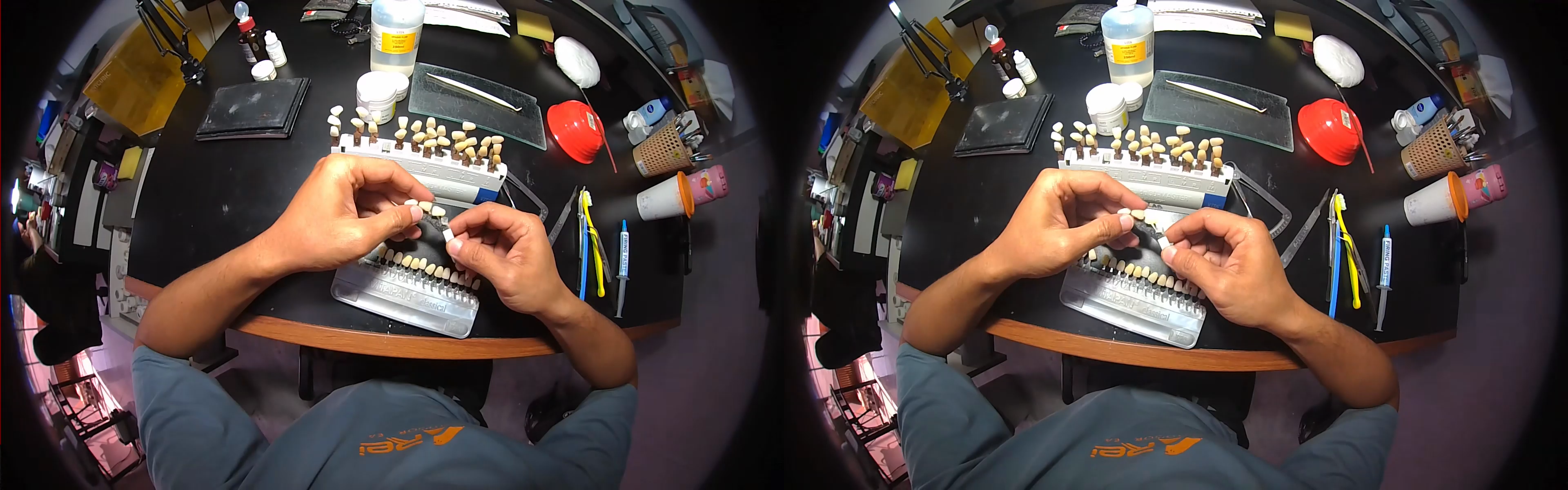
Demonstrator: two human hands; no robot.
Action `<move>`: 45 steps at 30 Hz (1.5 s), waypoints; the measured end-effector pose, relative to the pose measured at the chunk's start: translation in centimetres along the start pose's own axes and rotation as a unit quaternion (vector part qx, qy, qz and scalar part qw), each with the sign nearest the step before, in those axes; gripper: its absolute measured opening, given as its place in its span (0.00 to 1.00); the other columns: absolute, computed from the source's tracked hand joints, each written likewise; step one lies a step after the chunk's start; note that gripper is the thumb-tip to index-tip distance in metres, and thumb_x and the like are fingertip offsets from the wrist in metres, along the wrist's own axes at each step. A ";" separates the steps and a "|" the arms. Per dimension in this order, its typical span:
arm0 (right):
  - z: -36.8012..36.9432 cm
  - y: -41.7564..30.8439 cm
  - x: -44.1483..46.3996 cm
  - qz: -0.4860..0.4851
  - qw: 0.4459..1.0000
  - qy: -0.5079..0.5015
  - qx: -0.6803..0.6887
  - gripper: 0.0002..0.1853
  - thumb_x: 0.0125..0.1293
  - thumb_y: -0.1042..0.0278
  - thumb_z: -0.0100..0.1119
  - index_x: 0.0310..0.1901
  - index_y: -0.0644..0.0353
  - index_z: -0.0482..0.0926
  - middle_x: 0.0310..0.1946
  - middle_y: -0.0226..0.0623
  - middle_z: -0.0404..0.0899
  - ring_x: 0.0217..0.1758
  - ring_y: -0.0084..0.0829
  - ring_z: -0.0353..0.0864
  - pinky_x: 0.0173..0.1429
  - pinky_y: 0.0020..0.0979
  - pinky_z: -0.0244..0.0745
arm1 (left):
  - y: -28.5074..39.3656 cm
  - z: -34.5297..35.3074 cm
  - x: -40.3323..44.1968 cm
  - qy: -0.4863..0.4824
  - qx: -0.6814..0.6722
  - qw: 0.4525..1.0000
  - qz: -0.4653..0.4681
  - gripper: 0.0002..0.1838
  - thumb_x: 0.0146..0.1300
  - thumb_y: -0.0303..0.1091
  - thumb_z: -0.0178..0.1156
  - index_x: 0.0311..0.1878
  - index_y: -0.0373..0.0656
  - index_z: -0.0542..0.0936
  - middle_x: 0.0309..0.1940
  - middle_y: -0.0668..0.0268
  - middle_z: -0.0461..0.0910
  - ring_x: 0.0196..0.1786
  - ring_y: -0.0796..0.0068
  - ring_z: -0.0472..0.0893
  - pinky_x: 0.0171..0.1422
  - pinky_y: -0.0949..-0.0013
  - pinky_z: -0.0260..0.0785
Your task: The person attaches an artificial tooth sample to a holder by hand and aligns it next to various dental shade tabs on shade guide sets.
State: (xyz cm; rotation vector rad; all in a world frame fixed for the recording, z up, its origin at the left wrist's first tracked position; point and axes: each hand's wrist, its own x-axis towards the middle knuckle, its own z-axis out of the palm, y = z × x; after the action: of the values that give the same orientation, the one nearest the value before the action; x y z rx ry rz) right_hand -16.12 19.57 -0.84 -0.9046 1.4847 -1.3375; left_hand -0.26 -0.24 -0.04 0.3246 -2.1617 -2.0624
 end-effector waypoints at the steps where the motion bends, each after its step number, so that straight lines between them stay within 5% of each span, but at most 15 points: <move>1: 0.0 -0.1 0.1 0.002 1.000 0.001 0.004 0.09 0.70 0.76 0.68 0.48 0.69 0.82 0.33 0.27 0.83 0.31 0.09 0.78 0.35 0.15 0.73 | -0.1 -0.1 0.0 0.000 0.010 1.000 0.010 0.10 0.69 0.21 0.64 0.52 0.30 0.84 0.40 0.60 0.88 0.43 0.76 0.88 0.50 0.71 0.83; 20: -0.4 -0.3 0.3 0.016 0.998 0.014 0.054 0.07 0.73 0.75 0.65 0.48 0.68 0.81 0.32 0.31 0.83 0.30 0.16 0.80 0.36 0.20 0.77 | 0.5 -0.3 0.1 0.006 0.112 0.992 0.053 0.09 0.66 0.21 0.67 0.48 0.31 0.85 0.42 0.60 0.88 0.42 0.77 0.88 0.49 0.71 0.81; 29: -0.7 -0.1 0.4 0.006 0.998 0.023 0.066 0.07 0.72 0.76 0.65 0.48 0.67 0.81 0.35 0.32 0.83 0.32 0.16 0.80 0.37 0.19 0.76 | 0.3 -0.9 0.6 -0.014 0.252 0.935 0.249 0.10 0.55 0.16 0.67 0.40 0.37 0.89 0.43 0.58 0.89 0.41 0.73 0.88 0.46 0.71 0.80; 37: -0.4 0.0 0.2 0.004 0.997 0.047 0.054 0.07 0.73 0.73 0.64 0.48 0.65 0.80 0.33 0.28 0.80 0.32 0.15 0.78 0.37 0.19 0.73 | -0.2 -1.1 0.5 0.010 0.301 0.903 0.307 0.18 0.50 0.13 0.69 0.43 0.43 0.91 0.51 0.58 0.85 0.41 0.71 0.88 0.46 0.73 0.81; 45: -0.4 0.2 0.1 -0.010 0.997 0.041 0.067 0.07 0.75 0.73 0.62 0.48 0.65 0.78 0.32 0.28 0.78 0.32 0.15 0.75 0.38 0.21 0.71 | -0.8 -1.1 0.7 0.024 0.343 0.858 0.381 0.14 0.52 0.24 0.78 0.43 0.50 0.91 0.54 0.59 0.84 0.43 0.72 0.86 0.37 0.73 0.78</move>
State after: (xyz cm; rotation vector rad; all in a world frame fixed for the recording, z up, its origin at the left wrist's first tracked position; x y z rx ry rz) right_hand -16.48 19.61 -1.01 -0.7883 1.4330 -1.4856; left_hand -0.66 -1.51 -0.81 -0.3749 -2.3628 -0.8303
